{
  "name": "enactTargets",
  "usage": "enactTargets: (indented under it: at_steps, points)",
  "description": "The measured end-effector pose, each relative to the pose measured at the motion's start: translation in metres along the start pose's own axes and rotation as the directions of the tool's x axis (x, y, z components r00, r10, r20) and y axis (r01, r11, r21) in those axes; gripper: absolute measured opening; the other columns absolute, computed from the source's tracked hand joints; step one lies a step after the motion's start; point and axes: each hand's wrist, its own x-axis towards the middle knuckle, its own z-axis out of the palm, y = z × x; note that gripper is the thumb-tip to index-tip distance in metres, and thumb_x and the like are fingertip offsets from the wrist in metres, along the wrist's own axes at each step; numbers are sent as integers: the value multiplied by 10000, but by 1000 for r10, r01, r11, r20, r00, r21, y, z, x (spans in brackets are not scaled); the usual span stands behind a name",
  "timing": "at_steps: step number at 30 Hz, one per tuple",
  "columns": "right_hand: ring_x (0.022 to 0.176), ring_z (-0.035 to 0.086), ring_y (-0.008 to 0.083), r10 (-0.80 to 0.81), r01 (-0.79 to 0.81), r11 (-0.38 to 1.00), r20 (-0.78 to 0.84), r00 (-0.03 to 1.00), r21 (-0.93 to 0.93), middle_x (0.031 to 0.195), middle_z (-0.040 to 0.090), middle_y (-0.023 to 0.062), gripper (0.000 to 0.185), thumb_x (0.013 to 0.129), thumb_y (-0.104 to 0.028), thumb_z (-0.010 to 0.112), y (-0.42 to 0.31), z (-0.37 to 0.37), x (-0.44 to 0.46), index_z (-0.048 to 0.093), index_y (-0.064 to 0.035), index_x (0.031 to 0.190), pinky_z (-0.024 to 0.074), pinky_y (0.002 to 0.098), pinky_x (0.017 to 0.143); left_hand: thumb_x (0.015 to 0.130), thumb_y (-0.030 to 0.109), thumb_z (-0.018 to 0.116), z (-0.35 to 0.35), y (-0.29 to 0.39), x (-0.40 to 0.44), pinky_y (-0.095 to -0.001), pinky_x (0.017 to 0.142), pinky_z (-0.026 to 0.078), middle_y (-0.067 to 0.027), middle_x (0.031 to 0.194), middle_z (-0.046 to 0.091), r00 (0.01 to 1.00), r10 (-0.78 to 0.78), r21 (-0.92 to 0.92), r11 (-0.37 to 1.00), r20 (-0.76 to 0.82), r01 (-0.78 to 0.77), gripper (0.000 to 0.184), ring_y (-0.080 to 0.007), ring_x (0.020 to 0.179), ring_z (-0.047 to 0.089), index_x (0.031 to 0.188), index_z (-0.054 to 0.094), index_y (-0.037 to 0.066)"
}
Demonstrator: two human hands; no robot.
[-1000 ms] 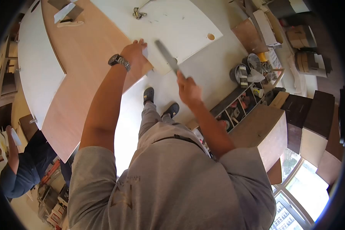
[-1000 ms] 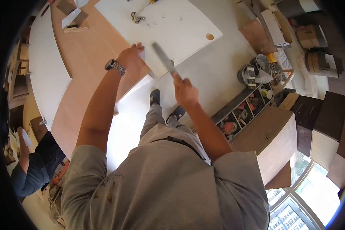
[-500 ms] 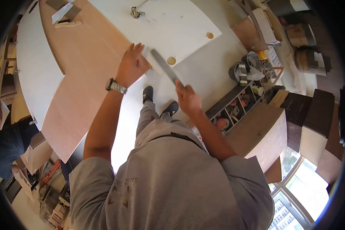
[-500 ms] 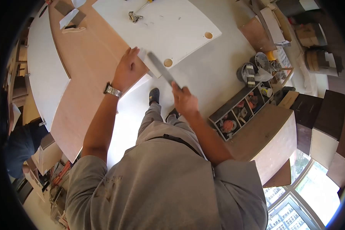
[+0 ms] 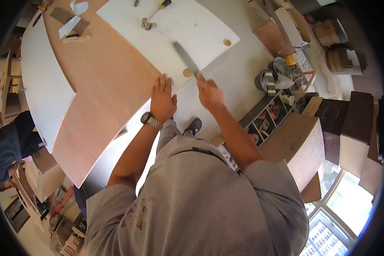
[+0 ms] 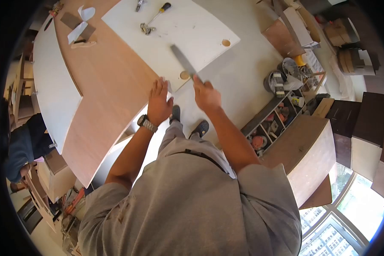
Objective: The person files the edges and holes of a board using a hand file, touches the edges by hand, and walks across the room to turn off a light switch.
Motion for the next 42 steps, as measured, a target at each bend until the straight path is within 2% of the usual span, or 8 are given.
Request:
enactTargets:
  at_steps: [5, 11, 14, 18, 21, 22, 34, 42]
  points:
    - [696, 642, 382, -19, 10, 994, 82, 996, 106, 877, 582, 123, 377, 991, -327, 558, 6, -9, -61, 575, -315, 1368, 543, 506, 646, 865, 136, 636, -1, 5, -20, -568, 1169, 246, -245, 1565, 300, 999, -35, 15, 999, 28, 35, 648, -433, 1462, 254, 1441, 399, -46]
    - [691, 619, 341, -21, 31, 998, -179, 984, 56, 820, 582, 111, 367, 949, -240, 645, 3, -10, 24, 642, -215, 1315, 523, 459, 623, 890, 266, 667, 2, 14, -22, -567, 1166, 247, -245, 1569, 295, 996, -50, 55, 997, 77, 46, 699, -427, 1461, 254, 1454, 392, -42]
    - [706, 631, 329, 37, -2, 989, -237, 971, 148, 838, 601, 98, 359, 952, -237, 645, 22, -30, -2, 642, -244, 1311, 535, 448, 638, 890, 396, 675, 3, 5, 4, -564, 1170, 236, -242, 1572, 293, 999, 7, 99, 995, -35, -4, 774, -417, 1467, 242, 1462, 385, -37]
    - [666, 605, 310, 22, 31, 981, -266, 964, 191, 783, 591, 110, 369, 939, -157, 669, 50, -52, -49, 654, -149, 1308, 501, 410, 600, 877, 500, 656, 9, -11, 13, -573, 1183, 191, -236, 1602, 237, 993, 43, 173, 983, 107, -61, 883, -408, 1489, 193, 1511, 319, -14]
    - [648, 594, 291, 42, 0, 986, -246, 968, 167, 769, 586, 113, 372, 933, -139, 677, 67, -66, -80, 655, -117, 1304, 493, 399, 593, 874, 494, 653, -11, -20, 4, -597, 1182, 170, -241, 1612, 209, 962, -203, 279, 949, 182, 148, 901, -429, 1494, 166, 1543, 273, 25]
    - [643, 591, 285, 68, -34, 988, -227, 972, 150, 766, 585, 114, 372, 930, -134, 681, 68, -70, -90, 657, -111, 1301, 491, 396, 593, 867, 467, 662, -10, -27, 0, -615, 1177, 165, -240, 1613, 207, 975, -220, 197, 956, -19, 219, 891, -449, 1492, 151, 1555, 265, 62]
    - [644, 599, 268, 89, -37, 971, -215, 972, 235, 764, 597, 110, 358, 938, -163, 673, 59, -65, -115, 665, -126, 1294, 498, 380, 616, 863, 300, 669, 12, 26, -45, -583, 1196, 151, -174, 1620, 241, 943, 221, 100, 963, 248, -252, 818, -360, 1505, 196, 1527, 291, 7]
    - [664, 609, 285, 97, -42, 971, -228, 969, 235, 773, 609, 123, 354, 930, -134, 670, 75, -77, -136, 668, -101, 1282, 502, 388, 634, 873, 271, 655, 23, 23, -18, -572, 1203, 133, -190, 1604, 269, 992, 78, 241, 965, 98, -100, 783, -336, 1511, 184, 1509, 308, -26]
